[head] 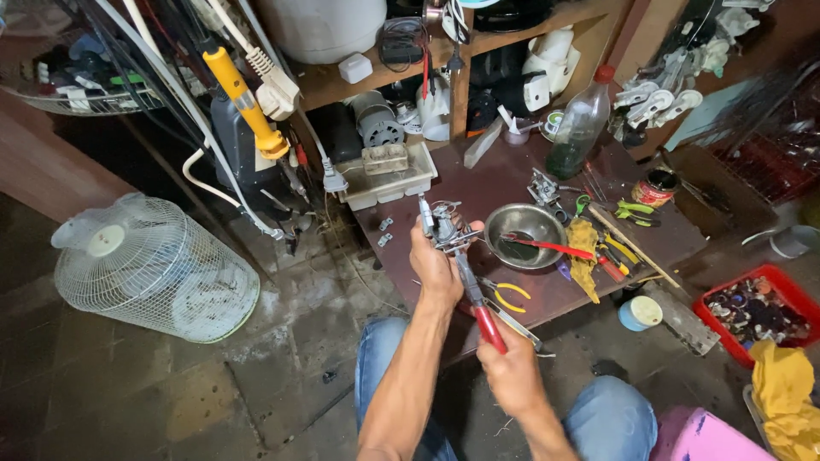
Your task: The person assembles a small electrical component using pliers and a screwdriver. They bend wires, secure parts, and adjust connections on the component while seated at a cluttered workbench.
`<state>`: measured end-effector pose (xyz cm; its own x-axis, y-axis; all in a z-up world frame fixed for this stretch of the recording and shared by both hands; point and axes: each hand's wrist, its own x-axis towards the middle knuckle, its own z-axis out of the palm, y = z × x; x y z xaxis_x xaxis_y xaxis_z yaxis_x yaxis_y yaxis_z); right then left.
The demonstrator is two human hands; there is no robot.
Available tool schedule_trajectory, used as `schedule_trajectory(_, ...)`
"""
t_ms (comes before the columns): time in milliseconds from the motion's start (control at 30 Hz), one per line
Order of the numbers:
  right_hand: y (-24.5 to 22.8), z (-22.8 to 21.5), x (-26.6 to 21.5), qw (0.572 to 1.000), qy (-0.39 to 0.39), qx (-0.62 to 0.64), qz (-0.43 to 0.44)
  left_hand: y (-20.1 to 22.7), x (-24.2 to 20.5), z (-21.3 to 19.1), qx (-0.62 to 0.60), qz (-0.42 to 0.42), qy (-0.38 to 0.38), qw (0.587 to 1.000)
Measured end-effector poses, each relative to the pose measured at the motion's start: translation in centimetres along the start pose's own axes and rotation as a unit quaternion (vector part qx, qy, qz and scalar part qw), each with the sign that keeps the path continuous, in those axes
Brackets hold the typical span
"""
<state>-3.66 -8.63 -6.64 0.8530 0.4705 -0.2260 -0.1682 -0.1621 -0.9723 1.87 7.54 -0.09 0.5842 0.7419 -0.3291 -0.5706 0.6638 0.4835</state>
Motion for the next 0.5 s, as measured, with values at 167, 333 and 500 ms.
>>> schedule_trajectory(167,-2.8,-1.8,-1.0,0.900,-0.193,0.339,0.193,-0.6,0.7,-1.4,0.008,-0.023,-0.056,0.998)
schedule_trajectory(333,-4.2,-2.8,-1.8,0.947,-0.168,0.209,0.178,-2.5,3.8,-4.4,0.005,-0.067,-0.030,0.997)
schedule_trajectory(500,-1.9,-9.4,-0.3,0.985,0.038,0.104,0.129,-0.3,5.7,-8.7,-0.020,-0.091,-0.017,0.995)
